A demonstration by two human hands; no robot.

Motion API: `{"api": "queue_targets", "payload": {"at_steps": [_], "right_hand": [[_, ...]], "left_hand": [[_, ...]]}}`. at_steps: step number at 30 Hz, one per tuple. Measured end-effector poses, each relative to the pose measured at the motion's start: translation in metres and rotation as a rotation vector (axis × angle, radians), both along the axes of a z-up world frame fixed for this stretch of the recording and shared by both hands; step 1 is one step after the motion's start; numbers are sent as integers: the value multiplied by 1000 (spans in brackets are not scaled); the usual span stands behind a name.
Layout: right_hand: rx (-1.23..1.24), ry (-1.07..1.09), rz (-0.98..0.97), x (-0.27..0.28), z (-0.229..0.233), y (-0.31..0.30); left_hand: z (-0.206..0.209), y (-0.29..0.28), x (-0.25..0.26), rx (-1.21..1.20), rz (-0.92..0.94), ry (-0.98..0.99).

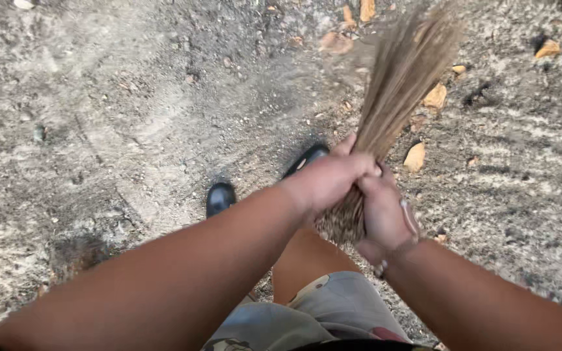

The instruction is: The person sweeps the ground outdoors using a hand broom.

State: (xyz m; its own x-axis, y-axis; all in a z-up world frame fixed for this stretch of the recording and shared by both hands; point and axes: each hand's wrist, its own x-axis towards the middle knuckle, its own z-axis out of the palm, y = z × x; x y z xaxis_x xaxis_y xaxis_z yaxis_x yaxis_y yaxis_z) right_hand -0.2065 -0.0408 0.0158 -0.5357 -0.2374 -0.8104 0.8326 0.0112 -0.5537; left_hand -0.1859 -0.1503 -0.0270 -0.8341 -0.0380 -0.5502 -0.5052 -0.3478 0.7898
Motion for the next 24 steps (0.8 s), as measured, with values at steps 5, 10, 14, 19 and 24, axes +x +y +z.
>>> {"api": "queue_targets", "payload": {"at_steps": [5,10,14,19,24], "right_hand": [[-176,-287,270,-6,8,9],[-86,-604,781,-23,-32,20],[103,-651,645,-63,-30,63],[223,-373,251,-102,-4,84],[-18,129,55,-106,3,35]], "left_hand": [[63,5,41,17,254,-415],[44,24,58,472,392,-660],[-3,59,9,564,227,-544],[2,82,-77,110,-67,-333],[22,33,-101,-119,-112,51]]}}
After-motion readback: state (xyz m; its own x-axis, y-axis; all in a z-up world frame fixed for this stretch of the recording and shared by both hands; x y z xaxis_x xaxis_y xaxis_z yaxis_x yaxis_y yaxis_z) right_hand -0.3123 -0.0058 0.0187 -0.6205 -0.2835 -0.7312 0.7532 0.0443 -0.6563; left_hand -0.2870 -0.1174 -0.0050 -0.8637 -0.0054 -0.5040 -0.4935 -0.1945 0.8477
